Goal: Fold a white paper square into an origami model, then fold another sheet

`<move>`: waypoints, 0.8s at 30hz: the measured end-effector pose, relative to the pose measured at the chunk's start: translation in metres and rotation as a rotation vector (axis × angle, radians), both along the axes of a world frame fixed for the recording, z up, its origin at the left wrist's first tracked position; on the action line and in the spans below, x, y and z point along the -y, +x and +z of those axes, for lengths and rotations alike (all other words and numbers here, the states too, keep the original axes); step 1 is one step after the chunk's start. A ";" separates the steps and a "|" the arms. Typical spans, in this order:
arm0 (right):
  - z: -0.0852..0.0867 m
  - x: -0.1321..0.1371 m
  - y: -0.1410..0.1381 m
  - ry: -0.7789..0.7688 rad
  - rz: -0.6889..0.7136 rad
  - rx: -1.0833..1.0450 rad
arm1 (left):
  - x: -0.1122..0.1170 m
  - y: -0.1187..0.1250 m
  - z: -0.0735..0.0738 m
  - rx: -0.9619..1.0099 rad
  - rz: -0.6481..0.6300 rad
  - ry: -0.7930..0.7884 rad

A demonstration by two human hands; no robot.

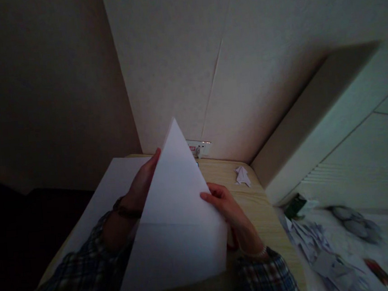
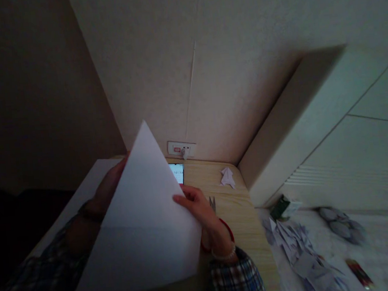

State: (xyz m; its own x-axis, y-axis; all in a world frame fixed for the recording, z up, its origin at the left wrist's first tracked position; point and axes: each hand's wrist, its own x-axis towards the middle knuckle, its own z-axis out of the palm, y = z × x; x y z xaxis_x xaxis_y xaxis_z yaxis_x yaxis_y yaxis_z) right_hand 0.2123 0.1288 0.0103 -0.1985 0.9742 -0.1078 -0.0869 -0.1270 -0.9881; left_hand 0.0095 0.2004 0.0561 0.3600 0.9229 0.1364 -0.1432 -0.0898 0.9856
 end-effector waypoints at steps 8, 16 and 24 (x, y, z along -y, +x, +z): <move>0.009 -0.021 0.043 0.098 -0.241 0.193 | -0.005 -0.005 -0.031 0.003 -0.132 -0.232; -0.009 -0.030 0.048 -0.008 -0.150 0.276 | -0.014 -0.003 -0.052 -0.264 -0.083 -0.185; -0.018 -0.018 0.049 -0.181 0.192 0.256 | -0.008 -0.012 -0.059 -0.372 -0.025 -0.223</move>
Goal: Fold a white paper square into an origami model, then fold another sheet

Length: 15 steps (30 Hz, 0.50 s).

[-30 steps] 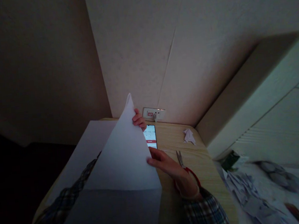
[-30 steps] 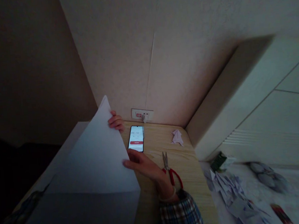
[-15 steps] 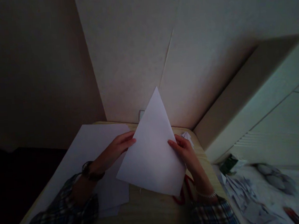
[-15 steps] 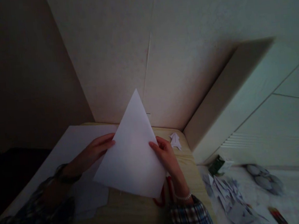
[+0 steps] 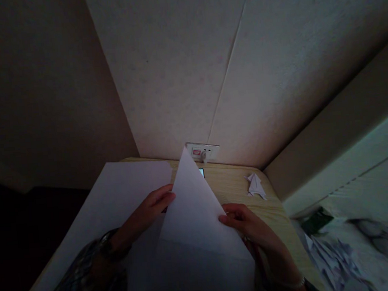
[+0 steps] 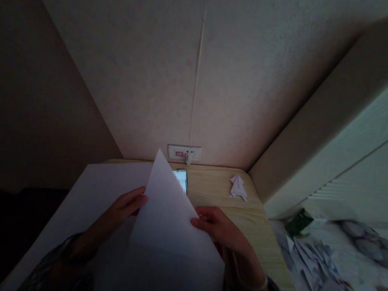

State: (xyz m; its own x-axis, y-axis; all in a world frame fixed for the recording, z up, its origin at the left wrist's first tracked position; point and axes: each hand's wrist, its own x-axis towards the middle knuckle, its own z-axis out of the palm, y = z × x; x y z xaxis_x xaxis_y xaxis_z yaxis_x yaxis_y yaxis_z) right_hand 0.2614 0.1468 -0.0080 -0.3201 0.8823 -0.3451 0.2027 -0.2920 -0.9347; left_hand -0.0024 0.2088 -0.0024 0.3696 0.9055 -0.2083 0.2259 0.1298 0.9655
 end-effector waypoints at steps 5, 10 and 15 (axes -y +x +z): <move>0.002 0.004 -0.007 0.069 0.258 -0.033 | 0.004 -0.003 0.003 -0.049 -0.091 -0.039; -0.008 -0.001 -0.020 0.094 0.096 -0.045 | 0.007 0.003 0.004 -0.060 -0.218 -0.048; -0.017 -0.003 -0.025 0.070 0.073 -0.032 | 0.007 0.009 -0.006 -0.154 -0.148 0.089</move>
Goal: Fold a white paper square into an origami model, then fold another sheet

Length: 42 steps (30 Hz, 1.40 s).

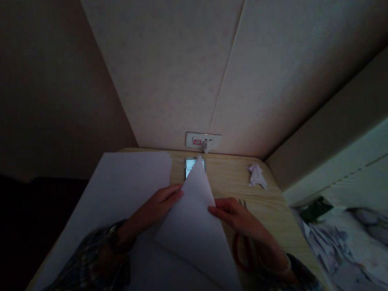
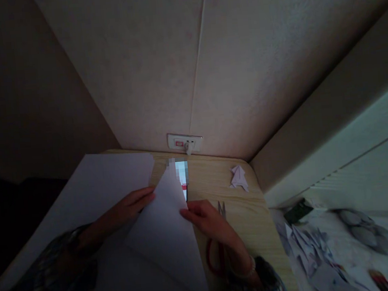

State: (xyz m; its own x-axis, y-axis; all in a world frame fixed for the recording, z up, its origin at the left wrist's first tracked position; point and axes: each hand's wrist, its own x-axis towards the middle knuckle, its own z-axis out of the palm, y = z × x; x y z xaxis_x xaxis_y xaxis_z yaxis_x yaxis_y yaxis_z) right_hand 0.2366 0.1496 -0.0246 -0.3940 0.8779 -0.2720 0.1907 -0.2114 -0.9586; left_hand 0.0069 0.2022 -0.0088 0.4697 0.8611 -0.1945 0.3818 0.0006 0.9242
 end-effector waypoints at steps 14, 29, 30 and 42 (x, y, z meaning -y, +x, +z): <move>0.000 -0.009 -0.010 0.007 -0.298 -0.074 | 0.006 0.013 -0.009 -0.036 -0.156 -0.010; 0.048 -0.026 -0.007 0.176 -0.421 -0.064 | 0.003 0.023 0.034 -0.025 -0.159 0.158; 0.057 -0.028 -0.006 0.198 -0.418 -0.072 | 0.002 0.024 0.042 -0.032 -0.143 0.181; 0.133 -0.020 -0.014 0.538 -0.572 -0.108 | 0.006 0.023 0.122 0.000 0.084 0.436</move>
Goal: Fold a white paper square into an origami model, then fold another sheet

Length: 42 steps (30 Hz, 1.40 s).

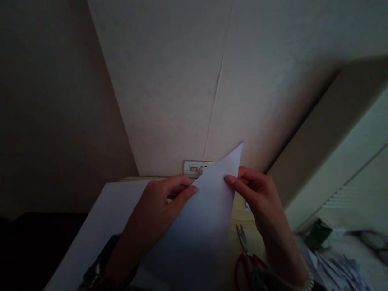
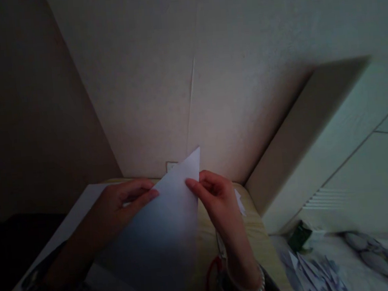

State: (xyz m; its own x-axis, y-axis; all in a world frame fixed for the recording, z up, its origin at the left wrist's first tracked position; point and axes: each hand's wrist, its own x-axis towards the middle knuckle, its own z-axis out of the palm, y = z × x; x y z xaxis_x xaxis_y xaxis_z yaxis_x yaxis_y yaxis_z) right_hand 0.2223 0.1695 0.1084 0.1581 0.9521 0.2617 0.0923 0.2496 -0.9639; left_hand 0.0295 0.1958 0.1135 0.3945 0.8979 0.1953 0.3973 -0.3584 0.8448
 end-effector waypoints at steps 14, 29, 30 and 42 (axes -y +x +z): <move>0.013 0.018 -0.010 -0.004 -0.052 -0.050 | 0.014 0.003 0.009 -0.004 0.016 0.061; 0.013 0.015 -0.011 0.003 -0.031 -0.029 | 0.015 0.001 0.011 -0.003 0.021 0.046; 0.013 0.015 -0.011 0.003 -0.030 -0.033 | 0.015 0.000 0.011 -0.005 0.022 0.049; 0.014 0.019 -0.014 -0.023 -0.023 -0.009 | 0.016 0.003 0.013 0.098 0.019 0.037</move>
State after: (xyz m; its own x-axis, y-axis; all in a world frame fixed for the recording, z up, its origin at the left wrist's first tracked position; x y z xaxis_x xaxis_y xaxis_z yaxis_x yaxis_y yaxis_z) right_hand 0.2079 0.1510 0.1227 0.1820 0.9541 0.2378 0.0886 0.2249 -0.9703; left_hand 0.0330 0.1802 0.1266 0.3544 0.8966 0.2655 0.3207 -0.3833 0.8662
